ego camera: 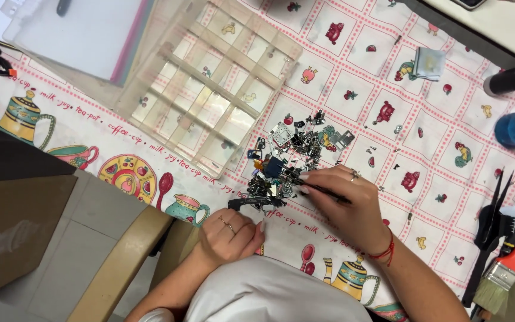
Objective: The person uses tweezers to pick up small electronic components from a pile on a patterned tablecloth and places them into a clear plastic organizer box. The person repeatedly sorts the components, moving them from the central pile into the box's compartments.
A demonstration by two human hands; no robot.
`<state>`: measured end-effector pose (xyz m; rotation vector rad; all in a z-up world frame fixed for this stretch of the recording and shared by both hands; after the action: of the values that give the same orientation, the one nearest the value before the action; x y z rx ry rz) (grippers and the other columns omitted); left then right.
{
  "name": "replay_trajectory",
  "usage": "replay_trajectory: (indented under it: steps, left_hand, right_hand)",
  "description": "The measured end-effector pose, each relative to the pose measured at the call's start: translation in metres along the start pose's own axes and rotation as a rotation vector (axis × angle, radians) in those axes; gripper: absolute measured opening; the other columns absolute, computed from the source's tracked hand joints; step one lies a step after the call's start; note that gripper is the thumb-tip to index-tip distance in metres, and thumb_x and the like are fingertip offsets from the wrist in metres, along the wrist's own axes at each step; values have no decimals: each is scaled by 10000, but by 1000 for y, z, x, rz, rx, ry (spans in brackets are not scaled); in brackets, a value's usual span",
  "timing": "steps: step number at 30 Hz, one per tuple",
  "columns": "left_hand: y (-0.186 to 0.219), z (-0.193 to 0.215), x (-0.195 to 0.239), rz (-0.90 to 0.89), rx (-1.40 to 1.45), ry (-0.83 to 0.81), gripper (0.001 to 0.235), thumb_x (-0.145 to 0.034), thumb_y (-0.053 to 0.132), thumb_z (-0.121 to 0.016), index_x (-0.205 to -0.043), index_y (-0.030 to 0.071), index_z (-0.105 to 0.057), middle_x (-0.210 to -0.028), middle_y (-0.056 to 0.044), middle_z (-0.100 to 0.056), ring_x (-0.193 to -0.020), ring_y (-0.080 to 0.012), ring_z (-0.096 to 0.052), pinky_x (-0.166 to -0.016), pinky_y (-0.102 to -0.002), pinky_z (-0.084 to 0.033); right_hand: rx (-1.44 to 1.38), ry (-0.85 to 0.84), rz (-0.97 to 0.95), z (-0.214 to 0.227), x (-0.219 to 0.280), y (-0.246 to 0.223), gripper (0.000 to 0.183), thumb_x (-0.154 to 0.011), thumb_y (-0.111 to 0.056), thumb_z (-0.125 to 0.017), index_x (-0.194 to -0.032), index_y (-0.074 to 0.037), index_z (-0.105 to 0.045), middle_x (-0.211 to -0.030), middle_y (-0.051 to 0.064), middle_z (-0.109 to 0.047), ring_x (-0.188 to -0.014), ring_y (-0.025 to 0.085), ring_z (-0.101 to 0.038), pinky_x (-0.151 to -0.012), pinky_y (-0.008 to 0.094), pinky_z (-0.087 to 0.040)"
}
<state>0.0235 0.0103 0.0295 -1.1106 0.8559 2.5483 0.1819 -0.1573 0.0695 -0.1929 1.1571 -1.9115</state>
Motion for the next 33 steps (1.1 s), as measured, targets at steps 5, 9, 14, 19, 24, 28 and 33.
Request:
replay_trajectory:
  steps: [5,9,14,19,24,28,33]
  left_hand:
    - [-1,-1,3,2,13,-1,284,-910,83,-707,-658,65,-577,-649,-22,-562,-550,-191,-502,-504,-294,-451]
    - [-1,-2,4,-5,1,15,275,-907,85,-706,-660,69,-584,-646,-18,-567,-548,-186,-500,-507,-287,-453]
    - [-2,-3,6,-3,9,13,274,-911,89,-701,-663,67,-586,-648,-23,-564,-543,-194,-493,-501,-295,-447]
    - [-1,-2,4,0,2,17,275,-901,83,-714,-660,69,-581,-644,-22,-568,-544,-191,-493,-495,-295,-446]
    - [-1,-2,2,5,-13,3,279,-894,83,-714,-651,78,-576,-642,-14,-565,-548,-192,-479,-496,-300,-445]
    - [0,-2,3,2,-10,-3,269,-893,81,-716,-661,73,-581,-649,-15,-572,-552,-193,-485,-502,-300,-449]
    - [1,-1,0,-4,-14,-6,262,-900,88,-708,-674,66,-579,-659,-31,-583,-557,-207,-495,-496,-316,-453]
  right_hand:
    - [94,79,-46,12,-1,8,119,-886,-41,-799,-996,-19,-759,-999,117,-773,-928,222,-740,-896,321,-601]
    - [100,56,-54,22,-2,11,79,-910,-15,-765,-986,-4,-746,-971,125,-759,-874,236,-712,-859,338,-564]
    - [85,15,-35,18,4,23,94,-918,-20,-748,-1010,-2,-741,-1010,124,-767,-938,248,-736,-903,363,-550]
    - [99,14,-27,16,6,27,102,-921,-28,-749,-1021,-12,-743,-1027,116,-773,-947,240,-744,-915,359,-555]
    - [47,40,-176,16,7,31,108,-904,-49,-772,-1010,-36,-759,-980,95,-772,-894,200,-709,-847,297,-571]
    - [25,56,-246,16,5,29,102,-895,-51,-776,-994,-29,-769,-961,99,-771,-886,181,-712,-815,262,-611]
    - [-6,99,-324,16,6,32,95,-866,-85,-815,-949,-51,-784,-910,78,-777,-827,134,-720,-760,225,-599]
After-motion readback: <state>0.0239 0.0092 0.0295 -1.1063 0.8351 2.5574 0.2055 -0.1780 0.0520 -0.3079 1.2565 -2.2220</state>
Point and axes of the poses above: each hand's wrist, its own x-axis away from the middle knuckle, its own z-axis out of the back of the hand, y = z × x, the point moved 3 cm from there along -x, towards the middle knuckle
